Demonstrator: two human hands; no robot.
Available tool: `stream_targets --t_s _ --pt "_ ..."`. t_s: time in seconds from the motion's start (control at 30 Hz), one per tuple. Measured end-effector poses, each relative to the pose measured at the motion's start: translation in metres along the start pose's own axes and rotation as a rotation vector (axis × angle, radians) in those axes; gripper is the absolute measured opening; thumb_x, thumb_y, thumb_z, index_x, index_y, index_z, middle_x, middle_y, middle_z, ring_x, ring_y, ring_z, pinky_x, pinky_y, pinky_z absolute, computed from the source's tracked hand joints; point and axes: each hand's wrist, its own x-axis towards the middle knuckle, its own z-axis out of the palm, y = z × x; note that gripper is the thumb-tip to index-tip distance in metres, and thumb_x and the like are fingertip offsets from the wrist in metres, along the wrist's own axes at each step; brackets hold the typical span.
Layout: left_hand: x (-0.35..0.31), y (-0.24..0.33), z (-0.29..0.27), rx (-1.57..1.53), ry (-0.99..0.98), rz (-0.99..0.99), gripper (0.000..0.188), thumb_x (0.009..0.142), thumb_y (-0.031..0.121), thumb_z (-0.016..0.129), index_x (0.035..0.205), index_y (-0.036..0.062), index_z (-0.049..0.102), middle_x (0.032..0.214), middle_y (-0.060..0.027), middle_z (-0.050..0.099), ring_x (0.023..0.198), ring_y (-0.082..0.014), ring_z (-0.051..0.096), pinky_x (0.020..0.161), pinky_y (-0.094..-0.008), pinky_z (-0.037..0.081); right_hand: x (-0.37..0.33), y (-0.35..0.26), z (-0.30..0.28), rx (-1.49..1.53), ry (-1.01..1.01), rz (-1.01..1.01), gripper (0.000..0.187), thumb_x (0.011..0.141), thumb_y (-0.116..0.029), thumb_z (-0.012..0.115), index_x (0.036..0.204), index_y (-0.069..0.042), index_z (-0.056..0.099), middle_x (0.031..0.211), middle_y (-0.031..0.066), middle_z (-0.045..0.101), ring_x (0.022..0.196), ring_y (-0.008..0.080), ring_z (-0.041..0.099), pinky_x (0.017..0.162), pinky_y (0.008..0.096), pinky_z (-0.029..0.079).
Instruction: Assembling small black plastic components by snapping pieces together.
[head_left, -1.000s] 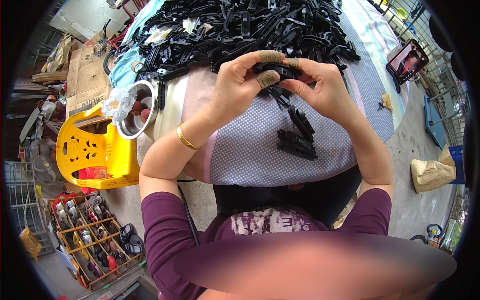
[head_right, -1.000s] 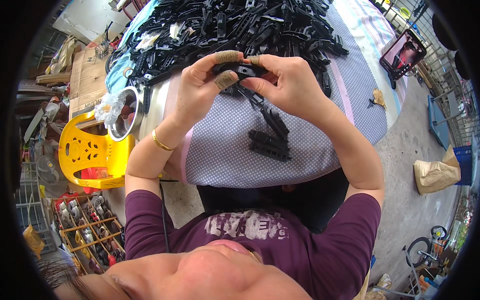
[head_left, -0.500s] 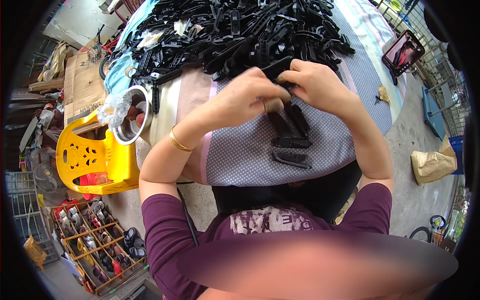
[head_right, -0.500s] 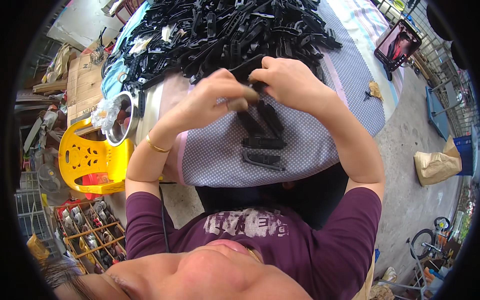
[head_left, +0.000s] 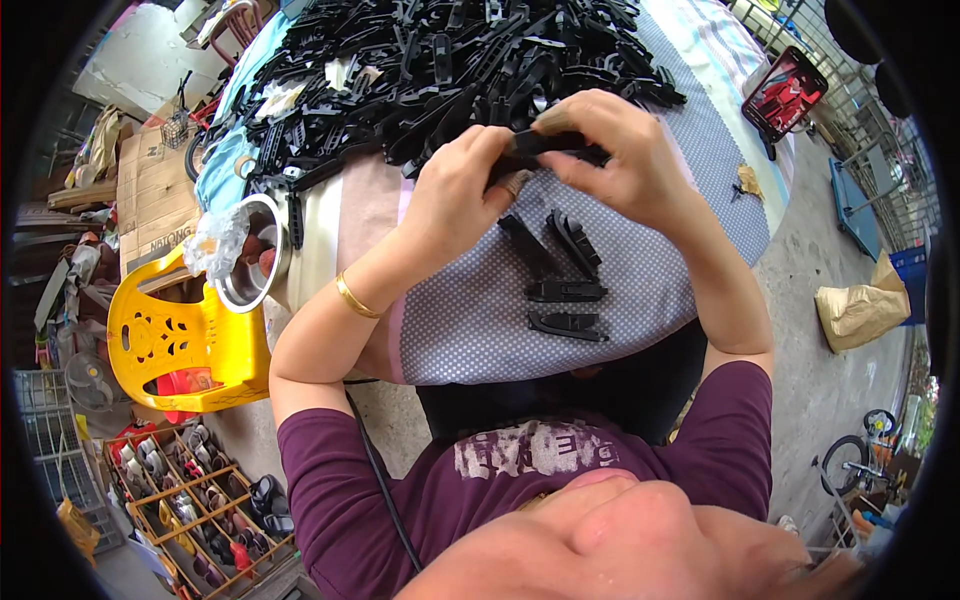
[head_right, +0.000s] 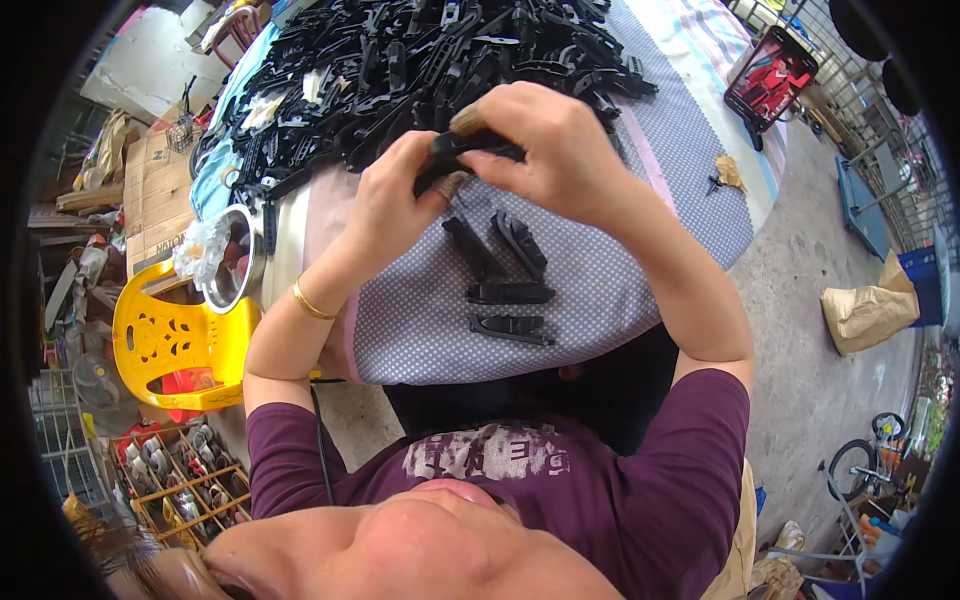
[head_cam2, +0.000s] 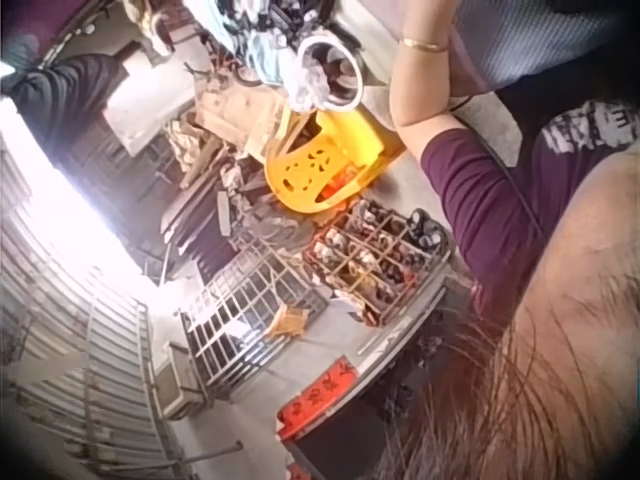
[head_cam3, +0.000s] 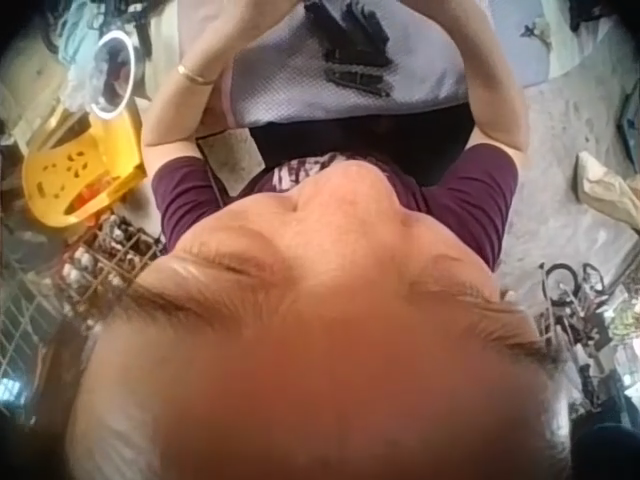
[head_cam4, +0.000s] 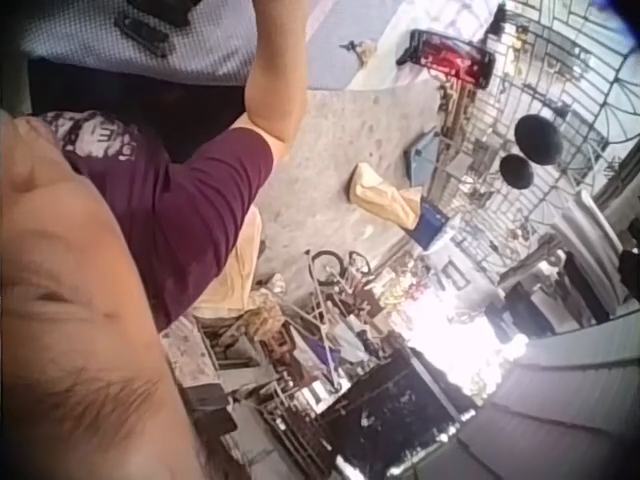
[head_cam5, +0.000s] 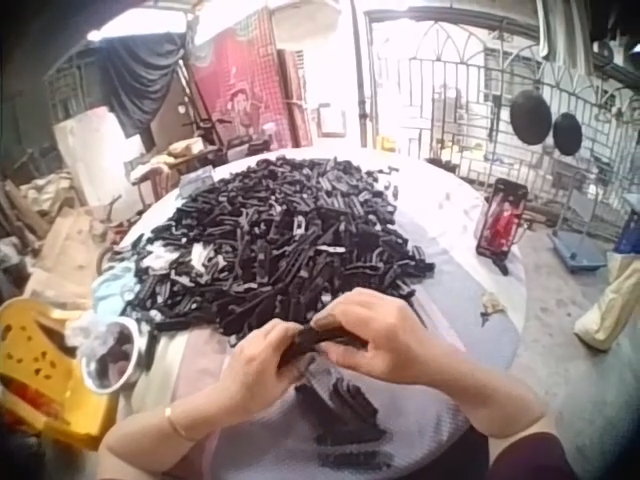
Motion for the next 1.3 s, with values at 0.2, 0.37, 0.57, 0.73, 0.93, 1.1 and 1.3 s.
stream_targets --t_s 0.2,0.37,0.57,0.73,0.93,1.1,1.3 --pt "0.005 -0.002 -0.006 -0.694 -0.114 -0.404 0.031 0.077 -0.005 0.063 0.107 -0.0030 0.057 0.091 -0.0050 0.064 0.081 -0.0081 0.059 0.072 -0.0200 0.049 -0.008 0.001 0.021 -0.056 0.040 -0.071 0.022 0.071 -0.005 0.070 0.092 -0.001 0.065 0.090 0.0107 0.063 0.081 0.0251 0.061 0.069 0.0313 0.052" --pt "0.003 -0.007 -0.006 -0.939 -0.161 -0.483 0.035 0.081 0.003 0.064 0.114 -0.0044 0.056 0.091 -0.0050 0.064 0.075 -0.0067 0.058 0.066 -0.0180 0.047 -0.007 0.002 0.020 -0.155 0.074 -0.180 0.021 0.070 -0.005 0.070 0.090 -0.001 0.066 0.089 0.0091 0.063 0.080 0.0234 0.061 0.067 0.0303 0.052" --pt "0.002 -0.014 -0.005 -1.011 -0.157 -0.530 0.038 0.081 0.005 0.065 0.117 -0.0038 0.055 0.096 -0.0058 0.064 0.075 -0.0063 0.058 0.065 -0.0180 0.048 -0.009 -0.001 0.024 -0.197 0.046 -0.217 0.026 0.067 -0.005 0.071 0.092 -0.002 0.065 0.089 0.0085 0.063 0.083 0.0240 0.061 0.069 0.0305 0.053" --pt "0.006 0.003 -0.014 -0.822 -0.056 -0.334 0.041 0.078 -0.005 0.064 0.118 -0.0058 0.055 0.100 -0.0097 0.065 0.088 -0.0116 0.061 0.078 -0.0228 0.051 -0.005 -0.001 0.021 -0.014 0.098 -0.023 0.033 0.067 -0.009 0.072 0.097 -0.001 0.064 0.094 0.0084 0.063 0.093 0.0241 0.059 0.079 0.0321 0.050" --pt "0.001 0.008 -0.016 -0.432 0.013 -0.110 0.039 0.075 -0.006 0.066 0.113 -0.0022 0.059 0.103 -0.0124 0.066 0.090 -0.0134 0.064 0.078 -0.0238 0.052 -0.006 -0.002 0.011 0.145 -0.134 0.194 0.037 0.070 -0.014 0.075 0.102 0.000 0.063 0.084 0.0104 0.065 0.075 0.0174 0.063 0.070 0.0269 0.050" --pt "0.005 0.010 -0.024 -0.262 -0.006 0.058 0.038 0.072 -0.002 0.070 0.109 -0.0011 0.062 0.099 -0.0131 0.067 0.087 -0.0171 0.066 0.072 -0.0261 0.053 -0.007 -0.003 0.005 0.197 -0.128 0.189 0.032 0.071 -0.010 0.075 0.099 0.000 0.065 0.081 0.0089 0.066 0.071 0.0137 0.062 0.064 0.0244 0.048" --pt "0.015 -0.006 -0.046 -0.196 -0.115 -0.039 0.050 0.070 0.015 0.077 0.116 0.0045 0.057 0.105 -0.0027 0.056 0.085 -0.0091 0.053 0.068 -0.0200 0.048 -0.003 0.014 -0.019 0.232 -0.470 0.406 0.025 0.070 -0.007 0.073 0.093 0.000 0.067 0.068 0.0043 0.060 0.058 0.0105 0.052 0.053 0.0224 0.042"
